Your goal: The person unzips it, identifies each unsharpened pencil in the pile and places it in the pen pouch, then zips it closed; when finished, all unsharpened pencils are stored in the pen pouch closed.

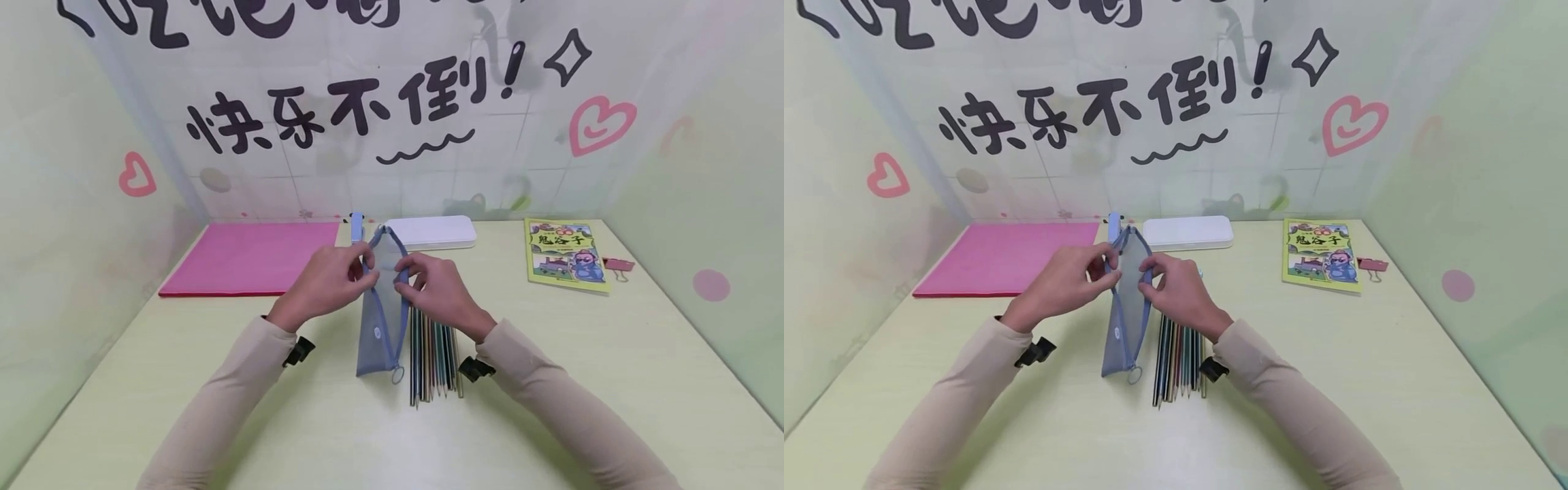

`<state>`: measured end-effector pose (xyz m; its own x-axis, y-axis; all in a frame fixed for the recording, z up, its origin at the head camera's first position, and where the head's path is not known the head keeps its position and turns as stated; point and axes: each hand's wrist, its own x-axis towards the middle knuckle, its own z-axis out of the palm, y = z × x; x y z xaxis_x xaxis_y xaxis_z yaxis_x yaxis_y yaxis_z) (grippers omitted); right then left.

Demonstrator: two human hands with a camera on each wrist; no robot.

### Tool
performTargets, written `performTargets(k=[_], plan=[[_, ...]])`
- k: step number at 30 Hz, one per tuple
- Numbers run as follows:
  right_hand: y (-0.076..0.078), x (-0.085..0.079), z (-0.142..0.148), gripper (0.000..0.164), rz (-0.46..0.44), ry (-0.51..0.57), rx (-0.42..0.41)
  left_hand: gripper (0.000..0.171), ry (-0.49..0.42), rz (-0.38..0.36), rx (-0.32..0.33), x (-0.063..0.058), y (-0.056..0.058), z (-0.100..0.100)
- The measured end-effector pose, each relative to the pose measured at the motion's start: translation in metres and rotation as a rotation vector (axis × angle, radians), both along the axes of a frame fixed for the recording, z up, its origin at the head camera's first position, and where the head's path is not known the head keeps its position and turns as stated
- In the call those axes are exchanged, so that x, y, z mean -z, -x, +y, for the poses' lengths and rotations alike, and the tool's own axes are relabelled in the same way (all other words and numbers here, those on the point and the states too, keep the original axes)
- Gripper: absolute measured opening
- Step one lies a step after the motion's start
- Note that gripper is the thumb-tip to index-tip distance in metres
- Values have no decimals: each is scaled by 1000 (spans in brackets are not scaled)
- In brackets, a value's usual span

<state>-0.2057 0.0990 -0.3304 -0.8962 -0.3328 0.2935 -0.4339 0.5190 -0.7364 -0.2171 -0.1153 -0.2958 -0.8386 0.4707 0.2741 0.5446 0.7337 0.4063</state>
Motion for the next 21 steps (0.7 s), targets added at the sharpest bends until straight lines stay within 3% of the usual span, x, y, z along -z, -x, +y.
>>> performTargets(k=[6,11,16,21], plan=[[2,4,15,24,-8,-15,22,14,27,7,-59,-6,-11,-11],[3,9,28,23,-19,-9,9,22,65,35,-61,-13,-13,-20],[3,15,34,22,-41,-49,-26,24,74,66,-28,-21,-16,-25],[2,14,28,27,-95,-94,-154,21,97,44,42,-19,-20,-18]])
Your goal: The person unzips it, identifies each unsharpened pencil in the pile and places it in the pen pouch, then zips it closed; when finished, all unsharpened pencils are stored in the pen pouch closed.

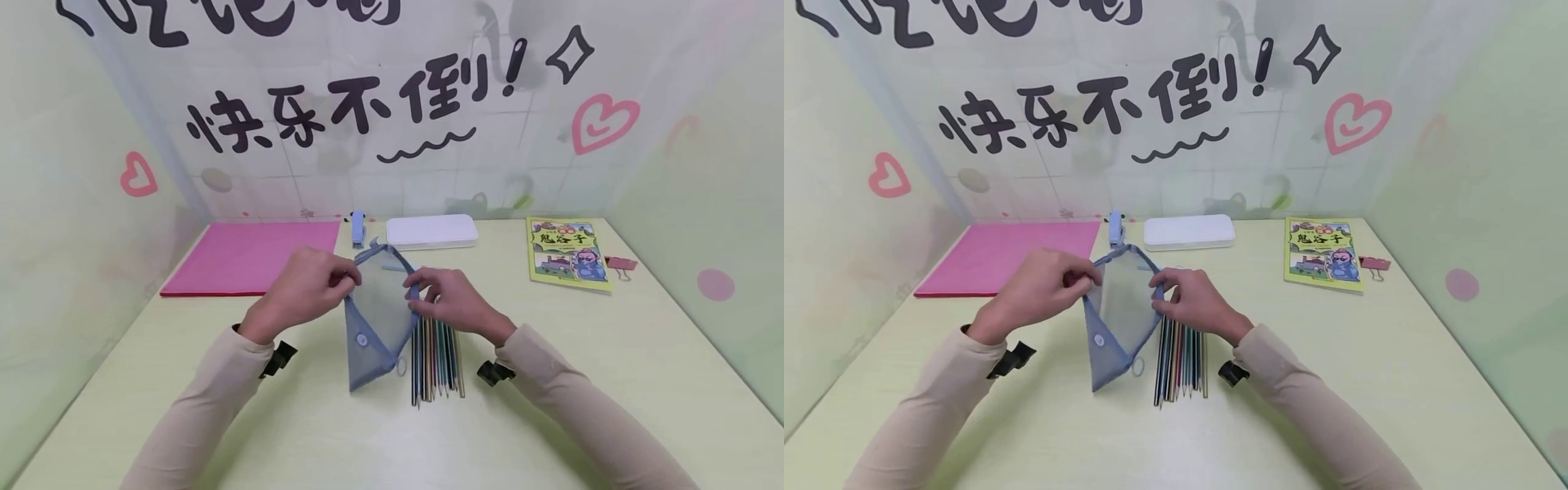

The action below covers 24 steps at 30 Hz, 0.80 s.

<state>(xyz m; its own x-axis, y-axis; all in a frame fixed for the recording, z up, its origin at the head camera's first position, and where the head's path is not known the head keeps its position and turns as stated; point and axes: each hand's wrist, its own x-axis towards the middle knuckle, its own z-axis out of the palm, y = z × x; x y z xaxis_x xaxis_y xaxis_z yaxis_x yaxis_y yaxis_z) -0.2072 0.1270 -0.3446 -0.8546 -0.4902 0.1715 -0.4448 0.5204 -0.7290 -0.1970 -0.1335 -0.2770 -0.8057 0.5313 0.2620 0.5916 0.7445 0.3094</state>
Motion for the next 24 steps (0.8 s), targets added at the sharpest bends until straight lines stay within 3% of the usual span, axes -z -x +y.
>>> performTargets(k=[4,8,19,24], plan=[[-1,-1,-4,32,-58,19,-95,22,8,-26,26,7,2,6],[-3,-2,2,33,-58,26,-134,22,5,-62,23,13,5,6],[-7,11,47,25,-42,-76,-37,20,-15,-118,14,23,11,3],[-9,21,62,21,-89,-143,3,21,-39,-166,34,29,15,2]])
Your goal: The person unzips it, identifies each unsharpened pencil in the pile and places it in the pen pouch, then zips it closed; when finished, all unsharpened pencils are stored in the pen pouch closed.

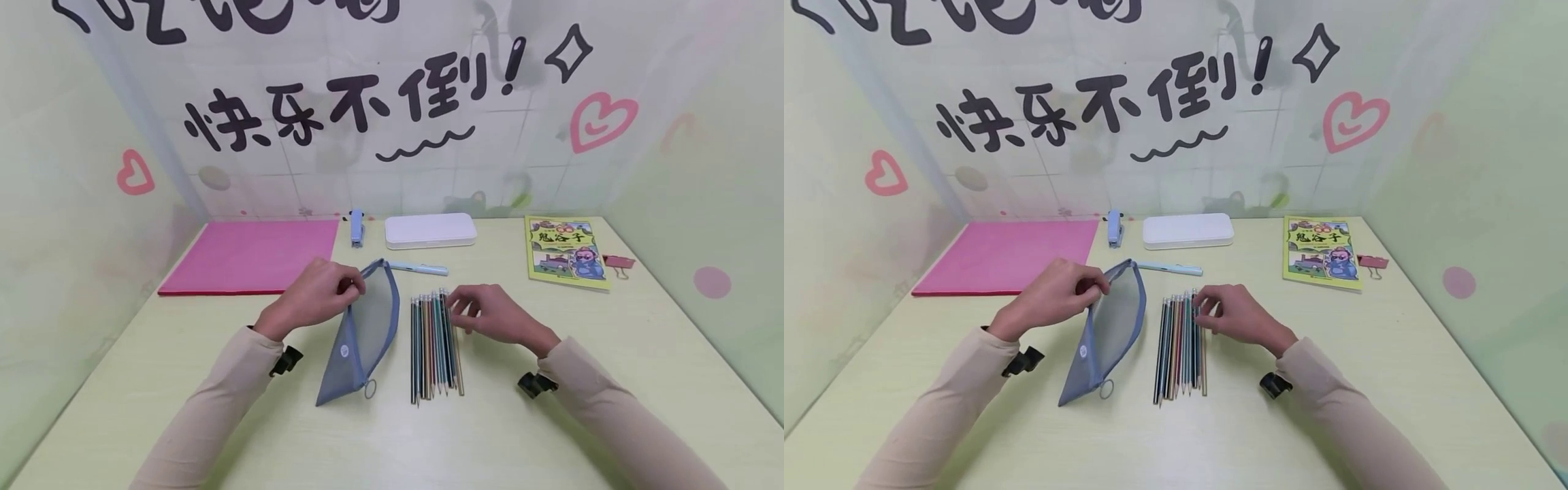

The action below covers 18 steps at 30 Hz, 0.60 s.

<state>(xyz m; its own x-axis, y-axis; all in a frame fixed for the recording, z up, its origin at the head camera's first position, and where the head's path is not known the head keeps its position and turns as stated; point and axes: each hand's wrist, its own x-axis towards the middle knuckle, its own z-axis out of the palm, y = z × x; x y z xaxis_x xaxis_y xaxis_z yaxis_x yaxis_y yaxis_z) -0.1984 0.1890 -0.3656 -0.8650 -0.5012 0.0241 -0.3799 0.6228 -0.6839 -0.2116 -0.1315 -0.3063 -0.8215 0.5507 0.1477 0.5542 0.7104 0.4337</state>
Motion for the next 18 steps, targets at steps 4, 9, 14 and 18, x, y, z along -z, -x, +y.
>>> performTargets(k=[4,9,14,18], plan=[[-2,6,5,19,-50,-56,7,22,-13,-43,-2,4,2,1],[-1,12,3,10,-67,-121,-46,22,-39,-88,-14,6,4,2],[-2,13,0,7,-79,-182,-55,23,-58,-131,-16,11,5,2],[-2,12,-1,9,-71,-238,-26,23,-70,-142,-10,12,6,1]])
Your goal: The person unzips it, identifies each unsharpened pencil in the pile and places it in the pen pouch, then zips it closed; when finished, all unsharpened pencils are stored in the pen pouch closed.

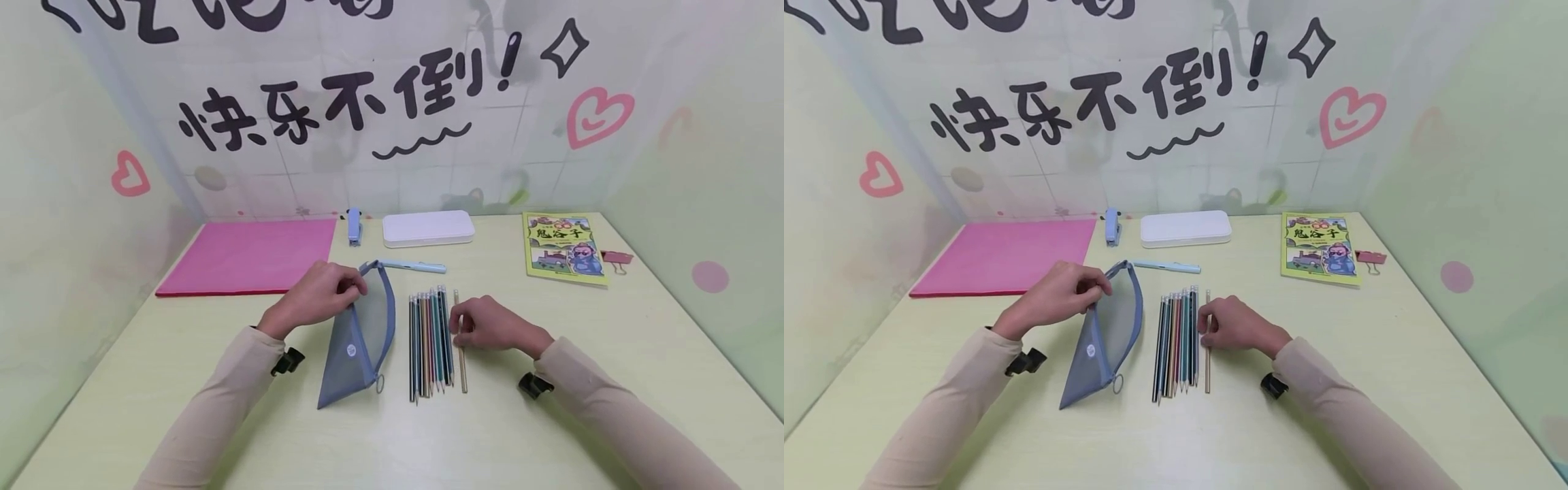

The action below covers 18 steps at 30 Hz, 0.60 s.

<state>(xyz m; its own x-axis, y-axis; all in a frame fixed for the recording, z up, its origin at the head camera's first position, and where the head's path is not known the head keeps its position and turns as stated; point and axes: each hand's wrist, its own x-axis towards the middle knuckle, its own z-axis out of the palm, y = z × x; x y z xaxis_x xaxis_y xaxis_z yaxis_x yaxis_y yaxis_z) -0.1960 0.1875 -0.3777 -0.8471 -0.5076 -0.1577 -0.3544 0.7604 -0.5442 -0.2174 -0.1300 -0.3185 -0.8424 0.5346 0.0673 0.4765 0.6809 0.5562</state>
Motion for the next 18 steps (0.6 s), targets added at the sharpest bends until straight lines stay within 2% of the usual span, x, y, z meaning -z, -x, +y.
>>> performTargets(k=[6,13,16,18], plan=[[-2,-2,-7,14,7,-41,90,24,-18,-13,5,0,-1,-4],[-3,-8,-10,14,-79,4,182,25,-63,-18,22,1,-2,-9],[-2,-10,-5,18,-113,61,209,25,-73,-36,35,2,-1,-10],[-2,-11,-2,22,-135,135,225,26,-77,-49,45,2,-1,-10]])
